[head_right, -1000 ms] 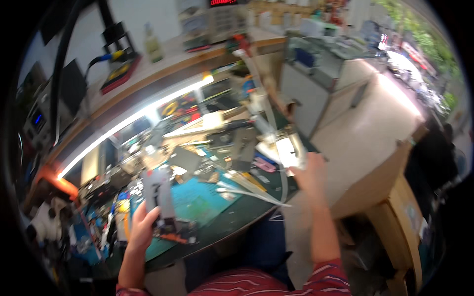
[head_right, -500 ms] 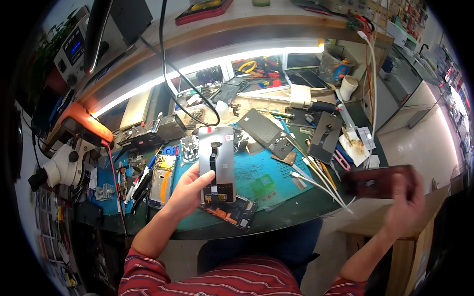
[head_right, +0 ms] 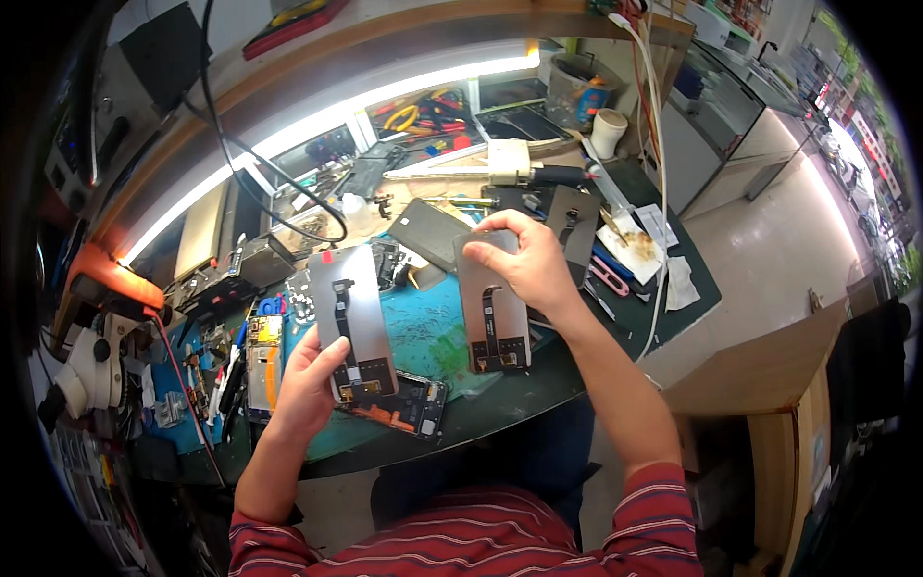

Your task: The person works on a disassembled smartphone at a cluttered electronics repair bench. They handle the phone's internal components, connect a charging cable, and compare two screen assemblies side by side. The person then reconnects internal connectors and places the phone on the workbench.

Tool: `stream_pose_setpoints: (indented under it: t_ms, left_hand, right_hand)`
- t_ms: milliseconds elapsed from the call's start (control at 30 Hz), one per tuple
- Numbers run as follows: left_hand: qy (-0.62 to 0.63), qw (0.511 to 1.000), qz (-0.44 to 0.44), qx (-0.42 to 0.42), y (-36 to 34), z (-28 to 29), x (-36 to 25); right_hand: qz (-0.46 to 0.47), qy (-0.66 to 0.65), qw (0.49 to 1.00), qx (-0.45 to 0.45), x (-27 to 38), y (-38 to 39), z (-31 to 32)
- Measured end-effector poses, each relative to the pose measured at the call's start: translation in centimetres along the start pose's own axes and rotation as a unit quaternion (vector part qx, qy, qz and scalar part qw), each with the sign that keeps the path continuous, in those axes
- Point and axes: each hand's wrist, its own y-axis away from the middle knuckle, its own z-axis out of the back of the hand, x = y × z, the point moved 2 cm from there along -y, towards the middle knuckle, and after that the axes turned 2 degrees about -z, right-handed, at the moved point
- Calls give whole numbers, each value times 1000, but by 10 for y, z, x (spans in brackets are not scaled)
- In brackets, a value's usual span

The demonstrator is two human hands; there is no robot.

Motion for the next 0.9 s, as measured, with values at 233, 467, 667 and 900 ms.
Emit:
stream_pose_setpoints:
  t_ms: [233, 467, 667, 900]
  left_hand:
    - [-25, 999, -1, -20, 3, 0, 2]
    - [-34, 999, 17, -24, 4, 0, 5]
    - [-27, 999, 35, -14, 4, 4, 6]
    - [-37, 999, 38, -13, 2, 2, 8]
  right_hand:
    - [-18, -21, 1000, 12, -20, -2, -4]
    - [-24, -5, 1000, 7, -20, -2, -5]
    - [-18, -10, 1000, 9, -18, -1, -4]
    - [-28, -91, 995, 30, -24, -1, -2]
